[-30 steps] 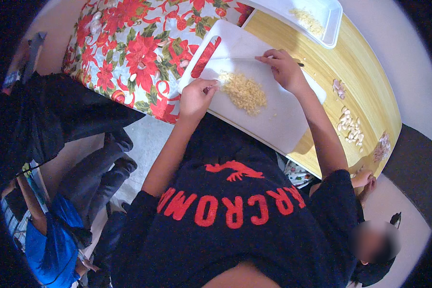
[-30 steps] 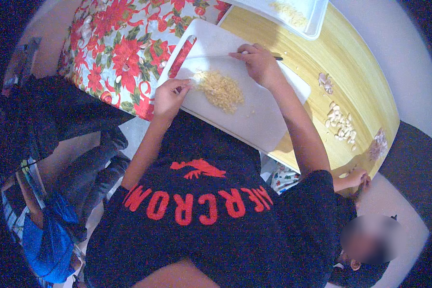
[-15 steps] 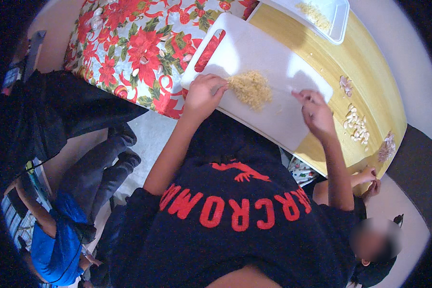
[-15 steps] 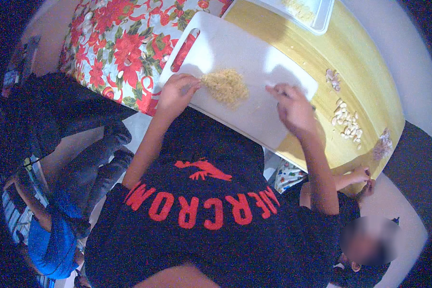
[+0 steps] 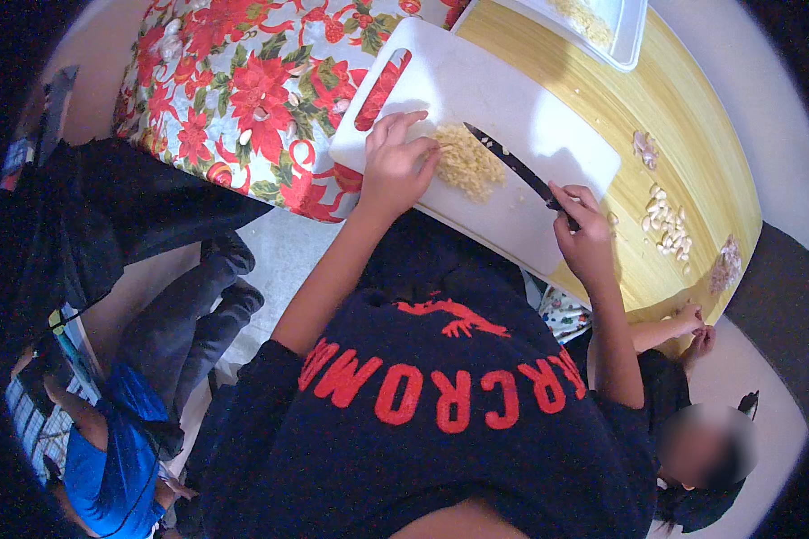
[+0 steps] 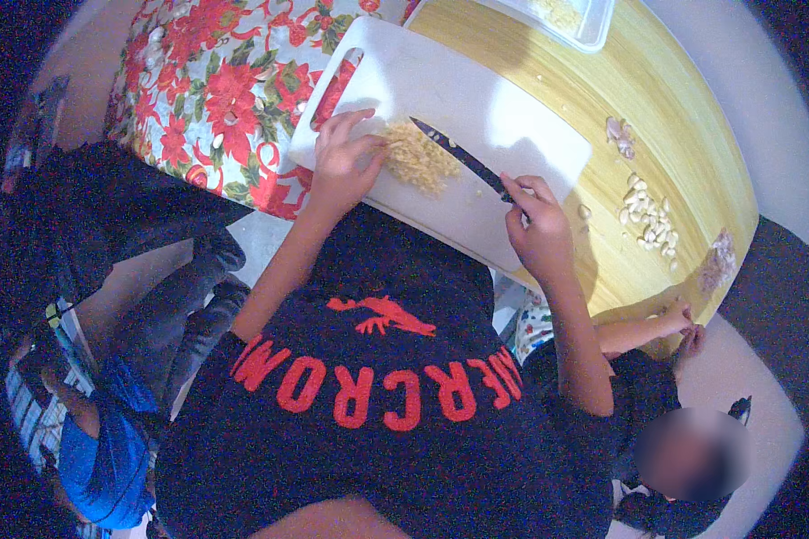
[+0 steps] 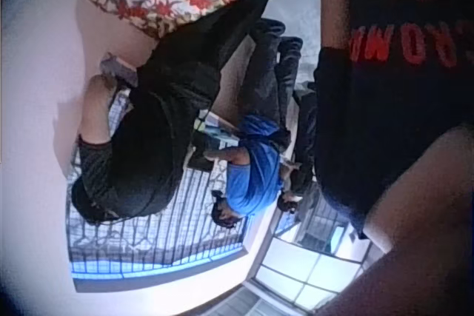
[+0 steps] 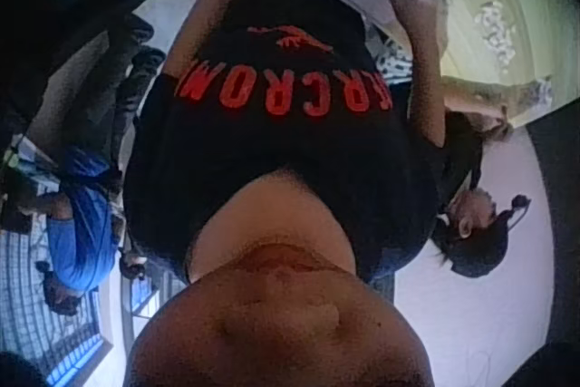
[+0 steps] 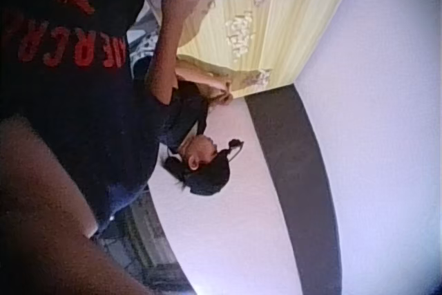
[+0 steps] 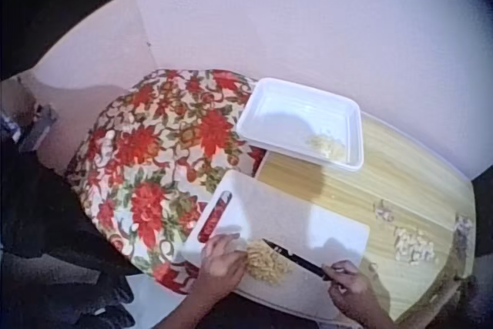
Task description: The person uses a knife to mince garlic on a white cutting board, repeatedly using the blade to gather the bits into a pile and continue chopping them into smaller pieces.
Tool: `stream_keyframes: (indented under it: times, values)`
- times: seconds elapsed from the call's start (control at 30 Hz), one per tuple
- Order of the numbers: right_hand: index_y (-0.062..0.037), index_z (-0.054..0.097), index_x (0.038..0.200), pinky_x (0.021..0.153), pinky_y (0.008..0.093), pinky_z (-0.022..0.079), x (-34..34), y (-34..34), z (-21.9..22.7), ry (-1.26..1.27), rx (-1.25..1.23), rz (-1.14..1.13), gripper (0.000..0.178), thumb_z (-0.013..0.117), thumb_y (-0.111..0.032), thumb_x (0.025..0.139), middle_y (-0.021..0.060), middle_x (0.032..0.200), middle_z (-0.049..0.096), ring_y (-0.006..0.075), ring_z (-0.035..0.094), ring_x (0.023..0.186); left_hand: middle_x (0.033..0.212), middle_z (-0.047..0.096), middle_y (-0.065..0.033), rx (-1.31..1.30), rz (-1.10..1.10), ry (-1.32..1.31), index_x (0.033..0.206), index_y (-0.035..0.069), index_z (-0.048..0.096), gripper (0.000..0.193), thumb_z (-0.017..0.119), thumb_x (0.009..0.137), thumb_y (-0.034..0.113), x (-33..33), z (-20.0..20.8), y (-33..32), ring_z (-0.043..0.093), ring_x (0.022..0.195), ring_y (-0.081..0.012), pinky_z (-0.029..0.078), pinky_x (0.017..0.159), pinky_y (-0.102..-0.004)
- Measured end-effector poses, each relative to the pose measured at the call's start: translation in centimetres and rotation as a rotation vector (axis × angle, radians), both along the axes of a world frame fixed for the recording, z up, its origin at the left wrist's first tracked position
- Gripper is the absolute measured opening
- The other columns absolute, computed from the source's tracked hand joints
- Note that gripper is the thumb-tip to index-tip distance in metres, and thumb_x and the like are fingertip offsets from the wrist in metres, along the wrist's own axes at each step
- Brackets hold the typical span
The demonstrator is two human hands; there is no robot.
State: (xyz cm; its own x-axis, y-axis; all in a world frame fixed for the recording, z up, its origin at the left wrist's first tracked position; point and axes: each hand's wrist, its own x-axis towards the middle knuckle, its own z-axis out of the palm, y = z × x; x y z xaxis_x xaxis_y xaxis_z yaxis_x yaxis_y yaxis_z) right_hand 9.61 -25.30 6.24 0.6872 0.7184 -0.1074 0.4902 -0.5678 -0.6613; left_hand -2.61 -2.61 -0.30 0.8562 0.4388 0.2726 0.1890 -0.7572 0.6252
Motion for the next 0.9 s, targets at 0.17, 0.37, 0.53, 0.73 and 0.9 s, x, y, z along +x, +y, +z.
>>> stream_keyframes:
  times: [0.17,0.37,0.53,0.73,0.9]
  values:
    - [-0.0096,0.058,0.106,0.057,0.0277,0.044,-0.4,-0.3,-0.1,0.022,0.017,-0.003,0.04,0.048,0.003,0.069,0.0105,0.093,0.054,0.02,0.055,0.065,0.116,0.049,-0.0028,0.074,-0.031,0.094,0.078,0.01,0.064,0.013,0.064,0.067,0.016,0.9,0.6,-0.1,0.038,0.11,-0.0295,0.029,0.092,-0.0415]
    - [-0.0049,0.055,0.109,0.061,0.0261,0.045,-0.4,-0.6,0.6,-0.012,-0.046,-0.076,0.043,0.047,0.008,0.069,0.0111,0.088,0.054,0.0188,0.055,0.071,0.116,0.049,-0.0037,0.059,-0.015,0.087,0.075,0.007,0.064,0.011,0.059,0.07,0.015,2.4,1.7,0.2,0.036,0.111,-0.0288,0.027,0.091,-0.0426]
    - [-0.01,0.051,0.112,0.06,0.0345,0.047,-0.4,0.1,0.7,-0.147,-0.102,-0.072,0.042,0.049,-0.002,0.071,0.0132,0.092,0.053,0.0263,0.057,0.069,0.114,0.049,-0.0026,0.262,-0.098,0.136,0.075,0.006,0.064,0.011,0.059,0.07,0.014,7.0,1.5,1.1,0.036,0.111,-0.0268,0.027,0.091,-0.0423]
    - [-0.0127,0.042,0.122,0.062,0.0367,0.049,-2.6,2.6,0.3,-0.236,-0.395,0.047,0.048,0.048,-0.007,0.075,0.0111,0.096,0.053,0.0258,0.057,0.078,0.111,0.051,-0.0028,0.258,-0.121,0.211,0.073,0.005,0.064,0.012,0.058,0.07,0.015,7.9,0.3,0.8,0.037,0.11,-0.0255,0.028,0.089,-0.0412]
    - [-0.0121,0.036,0.126,0.061,0.036,0.05,-3.7,3.6,0.1,-0.283,-0.452,0.074,0.053,0.046,-0.006,0.074,0.0105,0.098,0.052,0.0258,0.055,0.08,0.109,0.052,-0.0021,0.254,-0.111,0.24,0.071,0.004,0.064,0.012,0.057,0.069,0.013,7.9,0.7,0.4,0.037,0.11,-0.0251,0.029,0.089,-0.0411]
